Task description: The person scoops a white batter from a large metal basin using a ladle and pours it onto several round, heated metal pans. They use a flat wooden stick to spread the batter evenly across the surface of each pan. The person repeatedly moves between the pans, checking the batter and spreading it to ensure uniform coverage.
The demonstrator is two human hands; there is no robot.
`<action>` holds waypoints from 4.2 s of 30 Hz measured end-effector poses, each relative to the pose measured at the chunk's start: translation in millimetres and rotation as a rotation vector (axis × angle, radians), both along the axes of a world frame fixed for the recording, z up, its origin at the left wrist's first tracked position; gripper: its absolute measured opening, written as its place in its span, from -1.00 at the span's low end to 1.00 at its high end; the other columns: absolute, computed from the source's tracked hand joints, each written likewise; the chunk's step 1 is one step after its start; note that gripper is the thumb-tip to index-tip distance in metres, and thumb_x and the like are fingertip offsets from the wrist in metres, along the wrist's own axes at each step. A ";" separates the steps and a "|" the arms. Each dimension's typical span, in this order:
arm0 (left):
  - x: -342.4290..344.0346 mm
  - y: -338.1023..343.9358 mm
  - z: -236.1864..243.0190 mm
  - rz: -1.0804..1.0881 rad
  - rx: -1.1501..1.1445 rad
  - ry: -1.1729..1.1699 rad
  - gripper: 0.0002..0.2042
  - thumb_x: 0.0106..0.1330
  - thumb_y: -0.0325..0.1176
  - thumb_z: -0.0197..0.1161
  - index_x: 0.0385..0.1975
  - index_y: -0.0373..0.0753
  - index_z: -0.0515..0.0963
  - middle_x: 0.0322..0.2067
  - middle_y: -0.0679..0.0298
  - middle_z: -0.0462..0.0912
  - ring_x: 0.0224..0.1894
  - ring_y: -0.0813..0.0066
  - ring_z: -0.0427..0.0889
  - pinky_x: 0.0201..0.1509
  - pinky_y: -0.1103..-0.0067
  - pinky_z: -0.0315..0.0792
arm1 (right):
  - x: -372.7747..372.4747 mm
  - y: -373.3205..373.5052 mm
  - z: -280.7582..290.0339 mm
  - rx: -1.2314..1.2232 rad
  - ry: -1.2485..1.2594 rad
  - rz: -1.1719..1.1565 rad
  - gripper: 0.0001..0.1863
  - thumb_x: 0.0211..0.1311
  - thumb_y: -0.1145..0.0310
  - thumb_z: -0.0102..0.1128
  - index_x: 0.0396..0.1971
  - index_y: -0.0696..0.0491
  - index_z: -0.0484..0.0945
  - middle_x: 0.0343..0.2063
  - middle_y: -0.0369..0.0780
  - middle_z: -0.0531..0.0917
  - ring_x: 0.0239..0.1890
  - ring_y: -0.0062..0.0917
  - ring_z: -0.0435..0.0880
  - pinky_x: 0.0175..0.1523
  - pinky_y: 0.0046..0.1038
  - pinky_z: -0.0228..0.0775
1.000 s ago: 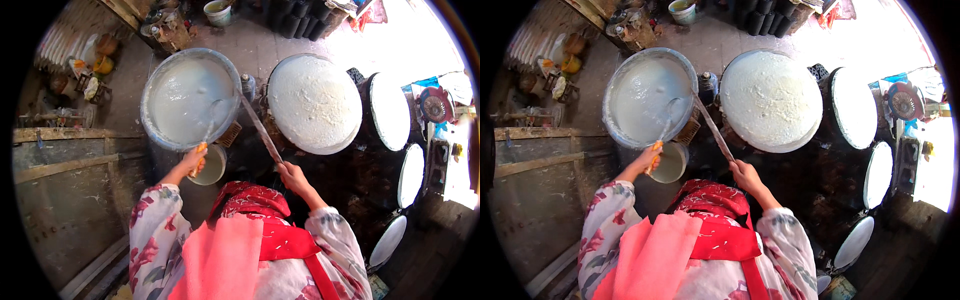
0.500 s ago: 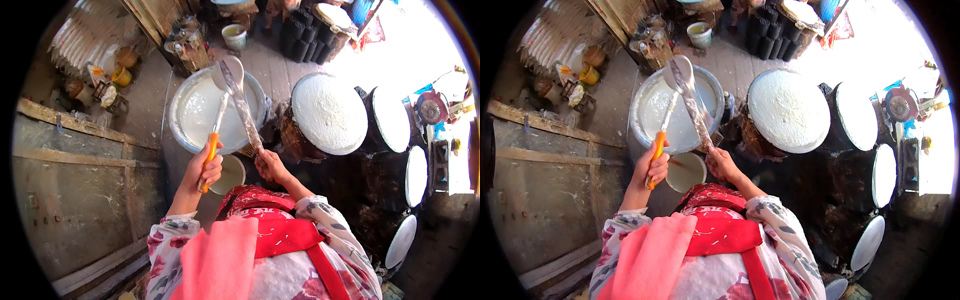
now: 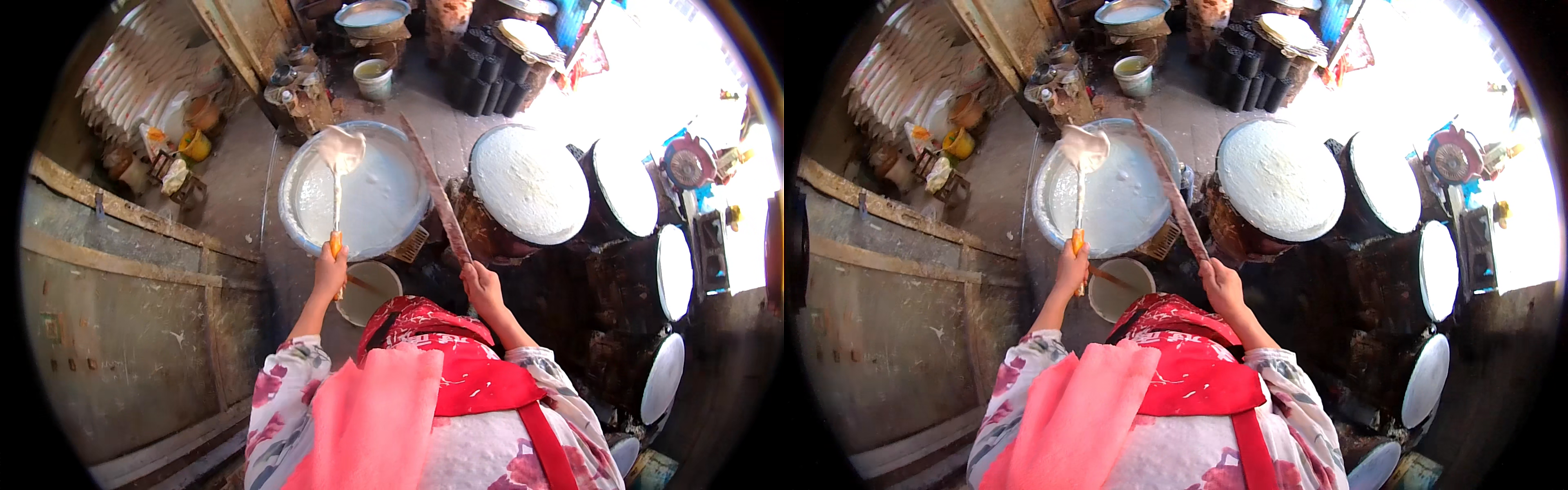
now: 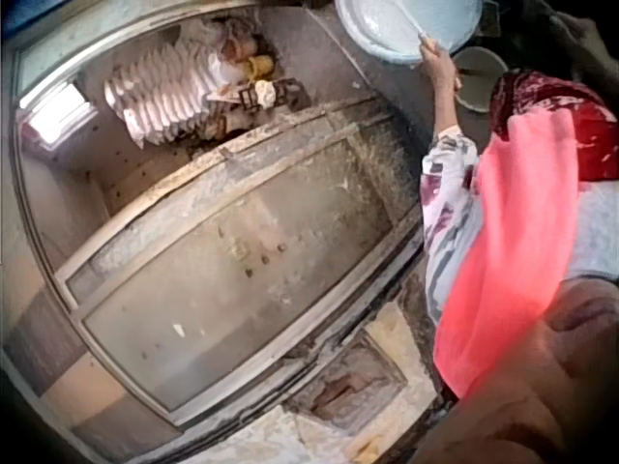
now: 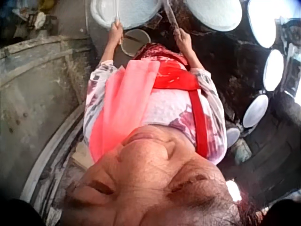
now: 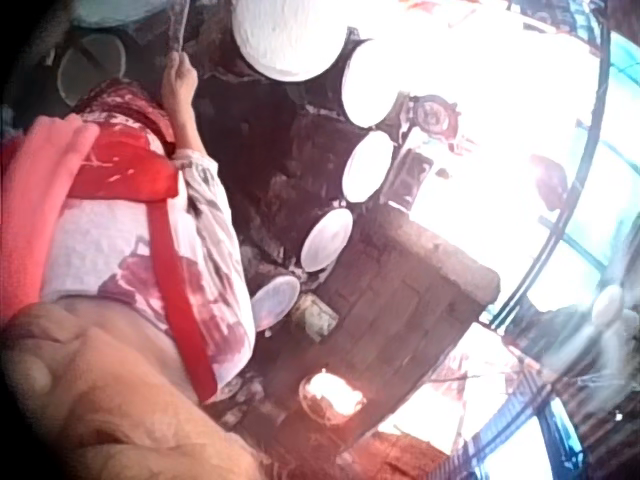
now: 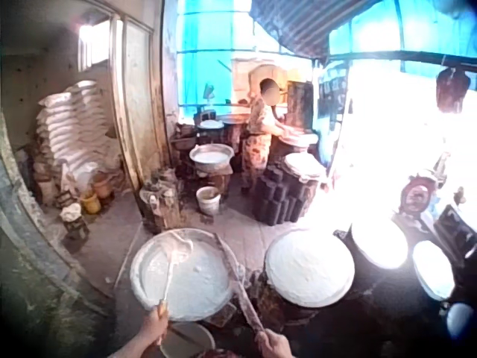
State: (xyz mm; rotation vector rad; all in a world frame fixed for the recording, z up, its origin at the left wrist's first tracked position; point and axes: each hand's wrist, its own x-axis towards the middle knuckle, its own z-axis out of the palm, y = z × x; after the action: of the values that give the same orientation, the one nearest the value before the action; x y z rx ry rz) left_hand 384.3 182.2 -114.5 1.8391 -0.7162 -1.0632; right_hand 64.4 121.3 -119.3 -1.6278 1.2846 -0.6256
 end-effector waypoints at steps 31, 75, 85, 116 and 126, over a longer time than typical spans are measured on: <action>-670.5 -95.7 147.9 -1.255 1.099 1.488 -0.59 0.44 -0.26 -0.22 0.20 -0.34 0.16 -0.58 0.37 0.24 -0.71 0.70 0.21 -0.67 0.71 0.17 | -455.6 246.4 -26.6 -0.034 -0.140 -1.663 -0.76 0.27 0.28 -0.02 -0.50 0.12 0.34 -0.77 -0.16 0.47 -0.73 -0.35 0.50 -0.59 -0.32 0.28; -1060.3 -135.9 19.8 -2.228 -0.799 -0.447 -0.41 0.15 -0.33 0.22 0.21 -0.24 0.20 -0.27 -0.17 0.57 -0.19 -0.09 0.58 -0.16 0.28 0.45 | -656.7 171.9 19.1 0.572 0.605 -2.048 -0.76 0.13 0.43 -0.10 -0.26 0.23 0.44 -0.51 0.00 0.63 -0.38 -0.14 0.65 -0.27 -0.20 0.49; -1022.0 -156.3 41.6 -2.164 -0.632 -0.419 -0.42 0.18 -0.31 0.21 0.21 -0.23 0.21 -0.14 -0.14 0.55 -0.05 -0.04 0.54 -0.02 0.36 0.42 | -680.1 208.6 14.4 0.481 0.709 -2.010 -0.79 0.18 0.39 -0.13 -0.28 0.17 0.44 -0.47 0.03 0.62 -0.37 -0.08 0.63 -0.24 -0.11 0.45; -887.7 -118.7 85.6 -1.722 0.057 0.056 -0.56 0.29 -0.41 0.12 0.18 -0.13 0.26 -0.66 0.48 0.28 -0.78 0.75 0.22 -0.75 0.75 0.11 | -773.6 265.3 21.0 0.279 0.910 -1.456 -0.82 0.06 0.46 -0.06 -0.33 0.18 0.43 -0.60 -0.05 0.62 -0.52 -0.17 0.65 -0.43 -0.19 0.47; -874.9 -109.2 79.8 -1.668 0.051 0.142 -0.59 0.32 -0.42 0.05 0.18 -0.16 0.23 -0.64 0.43 0.31 -0.79 0.73 0.26 -0.76 0.75 0.17 | -767.4 265.1 29.8 0.253 0.923 -1.172 -0.79 0.04 0.48 -0.05 -0.28 0.18 0.43 -0.55 -0.04 0.64 -0.48 -0.19 0.67 -0.40 -0.21 0.49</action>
State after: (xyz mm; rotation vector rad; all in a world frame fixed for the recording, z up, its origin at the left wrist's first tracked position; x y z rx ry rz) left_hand -490.6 73.0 -34.7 0.8434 -2.2394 -2.1076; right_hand -703.0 386.4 -89.6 -0.7780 2.9005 -0.2926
